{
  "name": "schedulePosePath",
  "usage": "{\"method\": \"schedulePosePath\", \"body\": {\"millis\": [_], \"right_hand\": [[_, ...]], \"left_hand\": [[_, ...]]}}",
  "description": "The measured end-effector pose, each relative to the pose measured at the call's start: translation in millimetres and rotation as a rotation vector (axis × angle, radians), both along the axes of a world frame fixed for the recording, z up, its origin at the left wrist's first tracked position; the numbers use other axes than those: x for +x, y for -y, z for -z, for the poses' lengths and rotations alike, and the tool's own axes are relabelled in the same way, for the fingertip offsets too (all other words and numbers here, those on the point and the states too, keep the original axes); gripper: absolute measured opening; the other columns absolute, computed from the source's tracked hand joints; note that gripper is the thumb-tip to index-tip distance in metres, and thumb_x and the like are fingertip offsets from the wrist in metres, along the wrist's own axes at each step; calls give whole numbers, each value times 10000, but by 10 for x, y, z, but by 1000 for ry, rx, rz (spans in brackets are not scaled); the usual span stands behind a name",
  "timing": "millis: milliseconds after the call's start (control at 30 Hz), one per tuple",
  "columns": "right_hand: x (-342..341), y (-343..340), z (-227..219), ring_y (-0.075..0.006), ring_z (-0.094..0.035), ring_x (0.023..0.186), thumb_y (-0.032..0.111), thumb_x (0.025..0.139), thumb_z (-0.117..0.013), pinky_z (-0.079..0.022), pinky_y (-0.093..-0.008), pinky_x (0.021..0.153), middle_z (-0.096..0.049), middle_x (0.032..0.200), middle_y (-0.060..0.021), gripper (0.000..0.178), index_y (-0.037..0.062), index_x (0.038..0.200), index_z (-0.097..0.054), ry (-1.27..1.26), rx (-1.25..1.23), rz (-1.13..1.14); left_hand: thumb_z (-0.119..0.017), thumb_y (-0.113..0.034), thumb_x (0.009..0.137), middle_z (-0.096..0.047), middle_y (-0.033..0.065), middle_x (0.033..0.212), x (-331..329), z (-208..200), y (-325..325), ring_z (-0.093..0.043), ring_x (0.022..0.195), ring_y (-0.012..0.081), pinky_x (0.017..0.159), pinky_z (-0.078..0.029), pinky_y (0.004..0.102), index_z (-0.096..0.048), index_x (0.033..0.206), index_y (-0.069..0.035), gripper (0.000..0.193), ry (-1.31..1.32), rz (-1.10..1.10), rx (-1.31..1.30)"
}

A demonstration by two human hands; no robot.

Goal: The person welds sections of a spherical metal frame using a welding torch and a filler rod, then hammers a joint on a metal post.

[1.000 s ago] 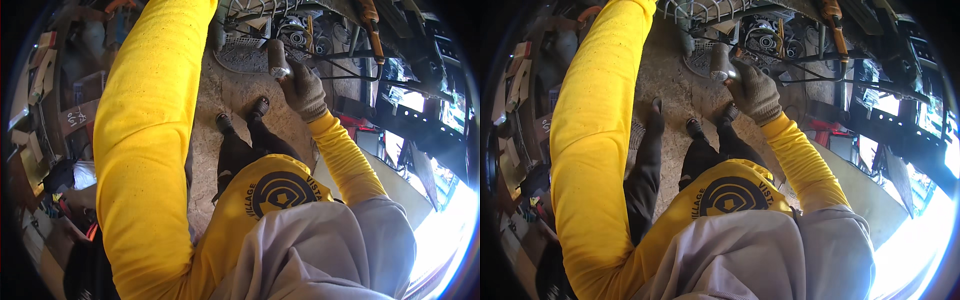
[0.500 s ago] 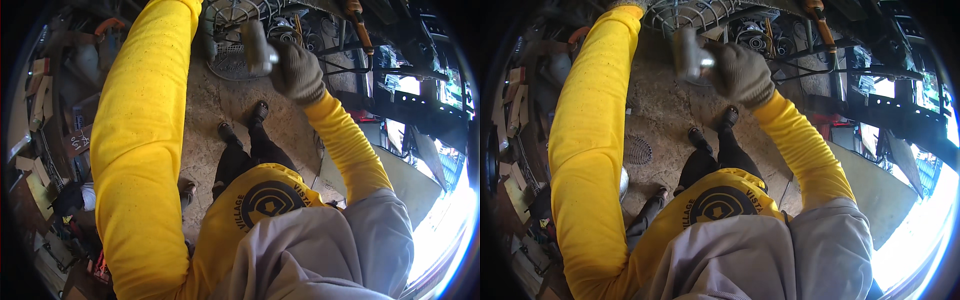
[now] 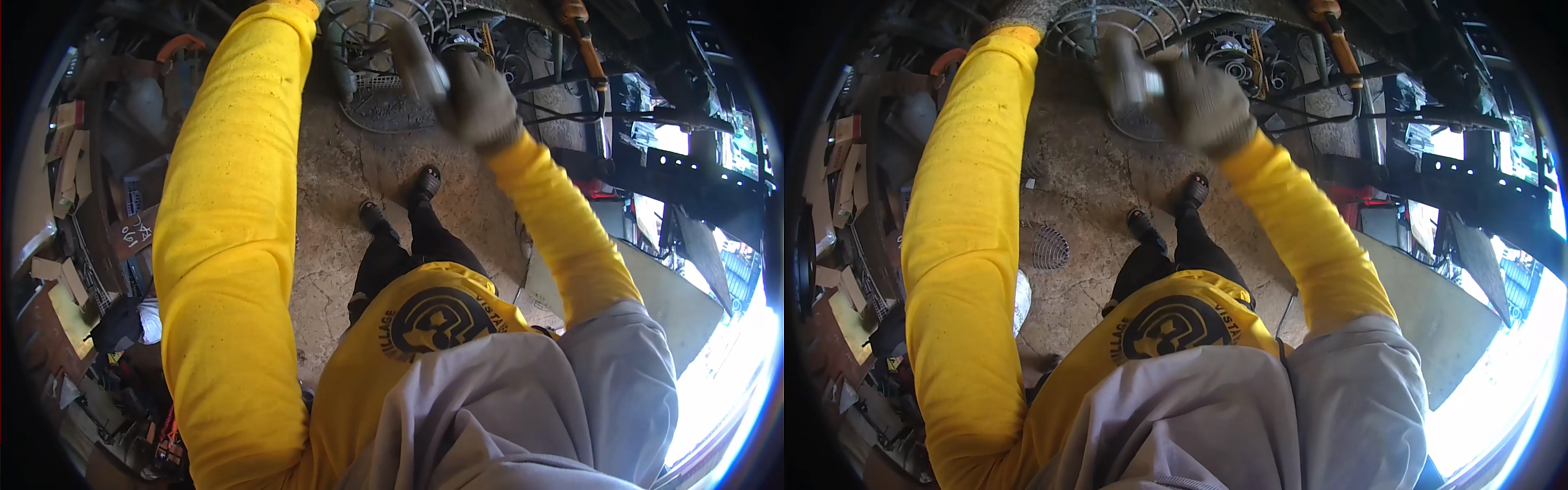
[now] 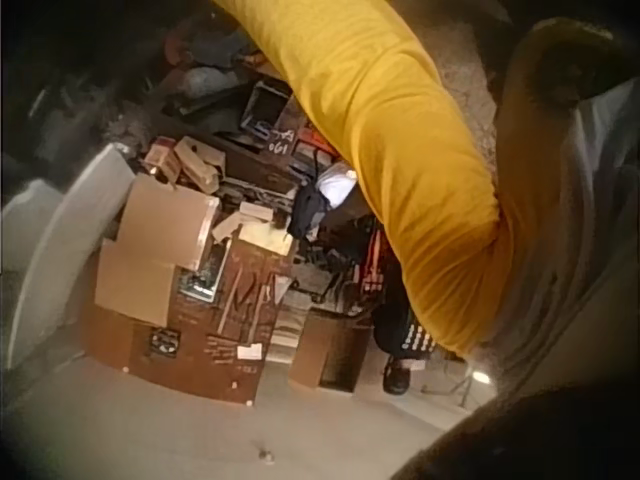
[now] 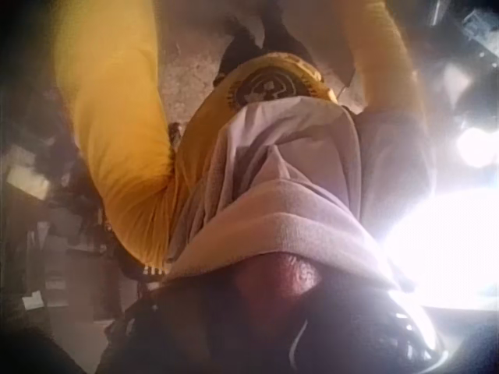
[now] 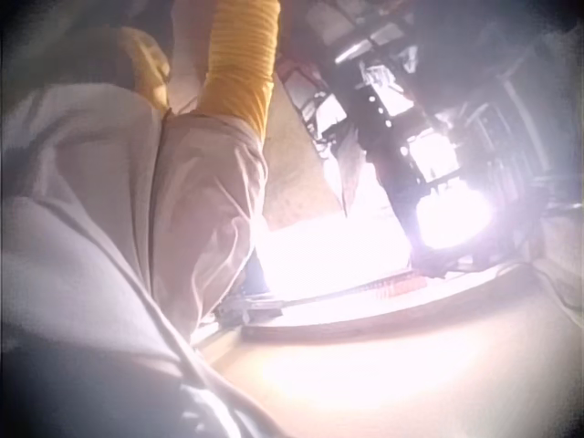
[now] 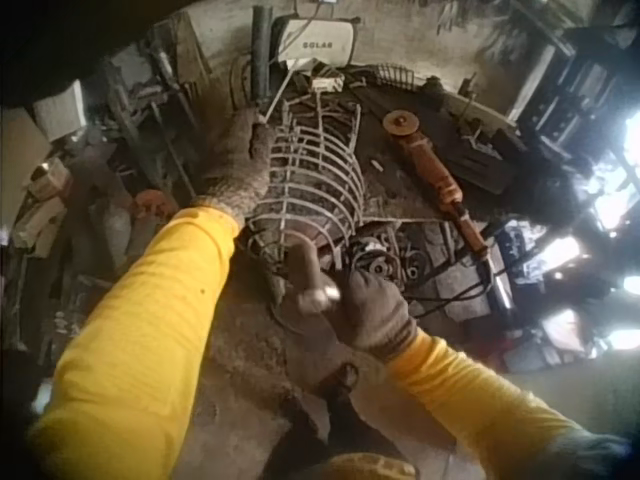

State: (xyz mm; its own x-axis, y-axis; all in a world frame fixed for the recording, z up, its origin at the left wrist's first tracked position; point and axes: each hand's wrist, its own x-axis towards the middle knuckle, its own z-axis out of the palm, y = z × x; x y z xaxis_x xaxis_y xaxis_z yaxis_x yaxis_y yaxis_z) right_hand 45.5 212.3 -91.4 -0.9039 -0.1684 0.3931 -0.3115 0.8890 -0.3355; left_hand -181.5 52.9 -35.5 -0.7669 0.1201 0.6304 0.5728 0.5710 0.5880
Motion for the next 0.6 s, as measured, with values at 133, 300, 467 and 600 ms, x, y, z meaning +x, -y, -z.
{"method": "schedulePosePath", "body": {"millis": [133, 300, 467, 600], "right_hand": [[16, -12, -1, -378, -698, 717, 290, 933, -689, -560, -440, 607, -669, 850, -205, 369, -12, 1114, -579, 85, -91, 5], [210, 74, -71, -386, -683, 733, 233, 894, -712, -556, -429, 623, -656, 874, -201, 351, -28, 1097, -595, -111, -130, -133], [-59, -111, 55, -359, -708, 772, 346, 917, -727, -573, -421, 635, -679, 896, -176, 417, -10, 1106, -620, 217, -129, 117], [90, 19, -36, -363, -716, 809, 311, 910, -729, -571, -423, 641, -683, 901, -182, 384, 16, 1133, -624, 61, -118, 15]], "left_hand": [[-494, -306, 1054, -623, 198, 1127, 48, -45, -37, -595, 1072, 393, 917, -464, 493, -581, 1173, -99, 254, 56, -51, -58], [-494, -319, 1053, -629, 204, 1166, 54, -10, 34, -598, 1103, 403, 918, -463, 489, -576, 1173, -94, 268, 20, -65, -36], [-499, -342, 1048, -638, 211, 1201, 128, -141, -31, -603, 1129, 413, 936, -472, 489, -581, 1224, -103, 308, 172, 21, -11], [-493, -346, 1050, -646, 217, 1181, 60, -20, 49, -616, 1097, 424, 933, -482, 483, -572, 1267, -107, 333, 68, -74, -54]]}}
